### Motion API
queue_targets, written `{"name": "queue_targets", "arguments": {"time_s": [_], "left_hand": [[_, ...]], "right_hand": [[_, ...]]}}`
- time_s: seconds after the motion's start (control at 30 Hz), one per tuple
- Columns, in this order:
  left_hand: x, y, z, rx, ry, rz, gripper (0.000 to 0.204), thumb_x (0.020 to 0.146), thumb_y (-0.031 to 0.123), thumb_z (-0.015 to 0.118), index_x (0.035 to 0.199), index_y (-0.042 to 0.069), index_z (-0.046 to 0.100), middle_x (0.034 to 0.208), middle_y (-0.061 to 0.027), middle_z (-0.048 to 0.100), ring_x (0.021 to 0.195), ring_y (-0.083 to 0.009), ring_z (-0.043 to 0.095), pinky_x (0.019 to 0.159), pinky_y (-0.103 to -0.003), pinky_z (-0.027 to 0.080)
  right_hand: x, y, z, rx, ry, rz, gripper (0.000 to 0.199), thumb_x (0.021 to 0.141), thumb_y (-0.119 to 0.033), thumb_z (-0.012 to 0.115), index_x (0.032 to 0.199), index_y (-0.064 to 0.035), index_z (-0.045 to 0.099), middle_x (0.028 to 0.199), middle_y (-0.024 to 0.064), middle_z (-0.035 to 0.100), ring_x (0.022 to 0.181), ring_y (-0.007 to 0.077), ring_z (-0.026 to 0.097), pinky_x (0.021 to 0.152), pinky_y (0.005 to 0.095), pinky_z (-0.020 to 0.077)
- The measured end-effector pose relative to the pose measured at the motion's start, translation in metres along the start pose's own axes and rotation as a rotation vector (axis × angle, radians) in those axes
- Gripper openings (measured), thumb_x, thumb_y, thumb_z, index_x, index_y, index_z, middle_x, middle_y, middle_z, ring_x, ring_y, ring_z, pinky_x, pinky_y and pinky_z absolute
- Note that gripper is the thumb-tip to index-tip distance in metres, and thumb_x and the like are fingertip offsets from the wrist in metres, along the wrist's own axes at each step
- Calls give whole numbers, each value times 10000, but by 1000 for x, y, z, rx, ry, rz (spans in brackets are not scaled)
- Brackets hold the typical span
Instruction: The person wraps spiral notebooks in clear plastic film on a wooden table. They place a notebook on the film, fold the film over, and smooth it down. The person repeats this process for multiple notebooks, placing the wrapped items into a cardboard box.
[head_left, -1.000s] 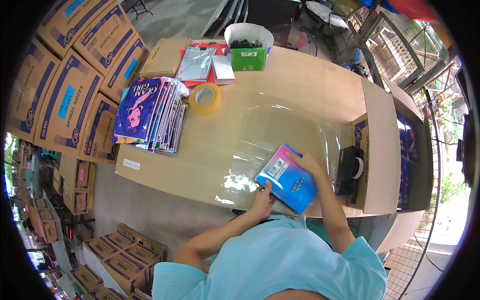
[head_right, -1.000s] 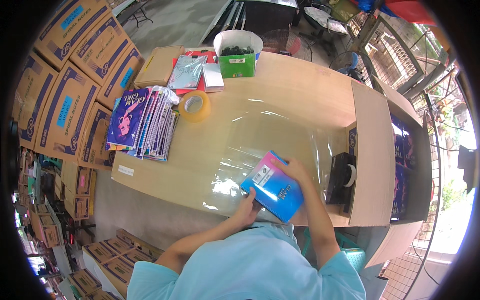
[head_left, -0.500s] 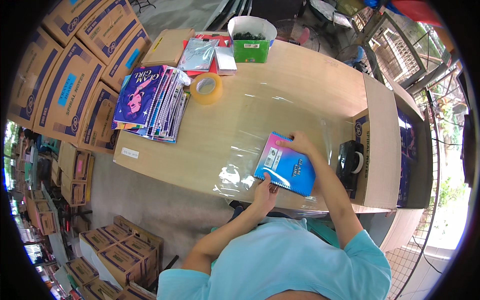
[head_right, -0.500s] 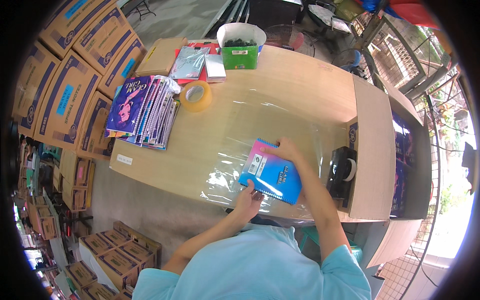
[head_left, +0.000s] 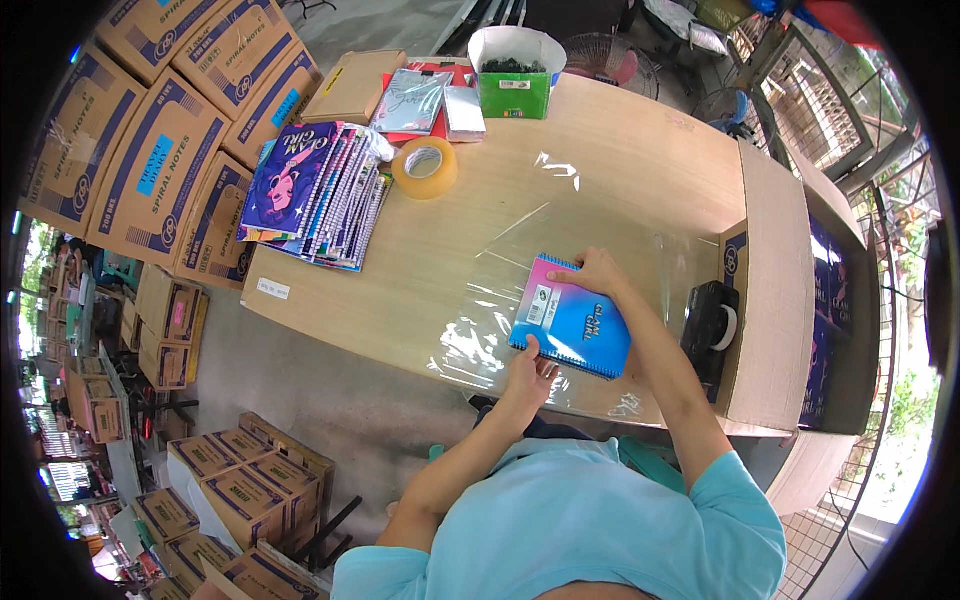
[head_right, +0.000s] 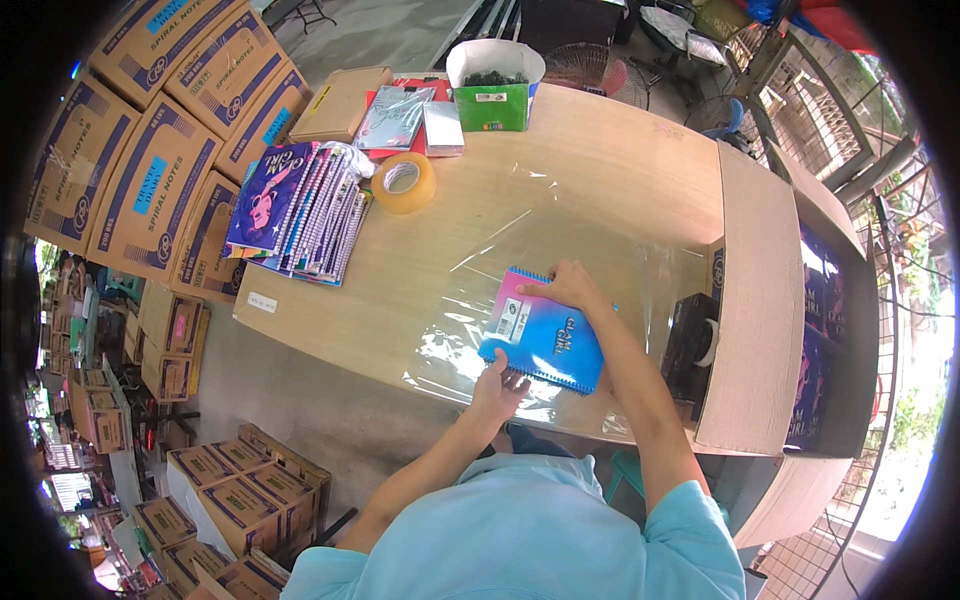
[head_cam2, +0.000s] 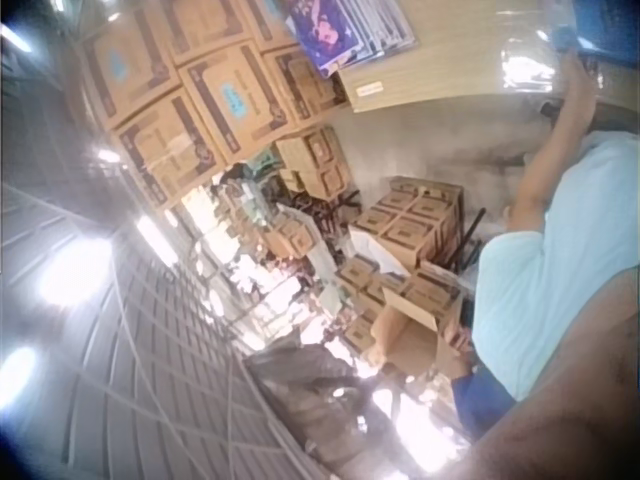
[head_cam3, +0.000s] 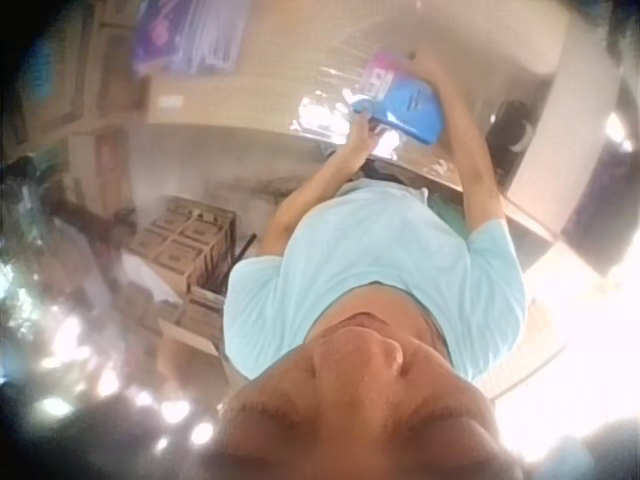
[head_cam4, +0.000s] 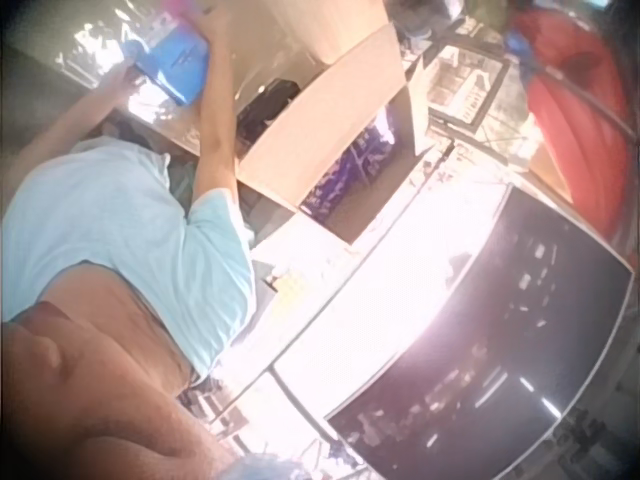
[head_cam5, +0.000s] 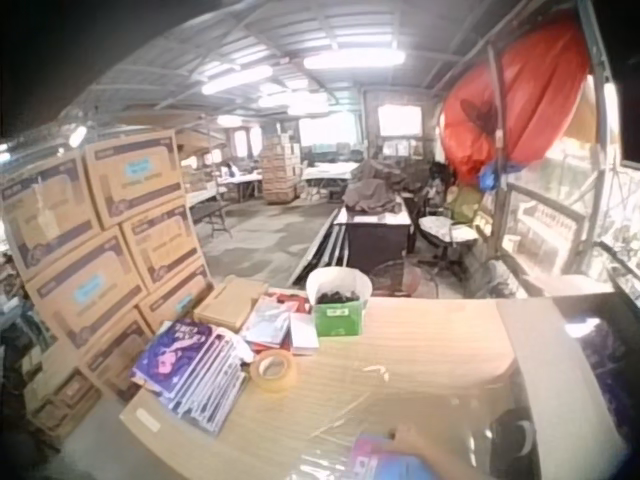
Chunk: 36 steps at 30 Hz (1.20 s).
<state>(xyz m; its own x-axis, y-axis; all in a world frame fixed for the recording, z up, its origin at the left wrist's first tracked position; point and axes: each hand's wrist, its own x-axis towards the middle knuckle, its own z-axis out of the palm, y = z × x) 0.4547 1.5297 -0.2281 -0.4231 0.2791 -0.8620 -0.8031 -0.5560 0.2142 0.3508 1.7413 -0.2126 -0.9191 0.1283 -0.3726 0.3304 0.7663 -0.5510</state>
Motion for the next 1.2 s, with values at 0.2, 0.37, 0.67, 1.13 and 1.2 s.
{"name": "queue_targets", "arguments": {"time_s": [0.2,0.37,0.67,1.13,1.2], "left_hand": [[26,-3,-19,32,-138,26,373,967,399,562,1165,86,516,1089,-58,533,1078,-224,462,1001,-481,350],[-40,29,-70,1518,-242,1161,191,874,209,632,1013,87,584,995,-70,582,976,-255,544,857,-409,455],[-43,93,-55,1817,-575,1357,49,836,94,600,865,54,603,811,-133,629,762,-361,618,668,-461,480],[-27,89,-37,1926,-300,1014,222,952,273,517,992,72,604,810,-158,644,869,-378,643,720,-493,489],[-74,87,-29,1843,-365,1685,202,904,236,576,1043,94,609,861,-129,652,890,-344,645,774,-484,492]], "right_hand": [[-3,-1,15,-264,263,-108,804,573,-743,732,909,-12,740,1003,156,639,948,284,625,825,395,512],[-48,-11,-9,-52,576,-163,521,714,-531,750,992,-91,719,1065,112,590,1009,290,576,836,405,491],[-219,-92,92,-44,561,-391,481,707,-194,774,1154,-104,618,1054,95,592,1013,308,551,855,454,425],[-185,-66,169,-359,1028,-211,395,682,-193,728,1072,-172,668,1033,1,620,994,232,533,955,500,320],[-197,-52,157,-273,1101,-166,183,702,-149,703,882,-183,705,918,-30,647,948,223,554,958,504,315]]}}
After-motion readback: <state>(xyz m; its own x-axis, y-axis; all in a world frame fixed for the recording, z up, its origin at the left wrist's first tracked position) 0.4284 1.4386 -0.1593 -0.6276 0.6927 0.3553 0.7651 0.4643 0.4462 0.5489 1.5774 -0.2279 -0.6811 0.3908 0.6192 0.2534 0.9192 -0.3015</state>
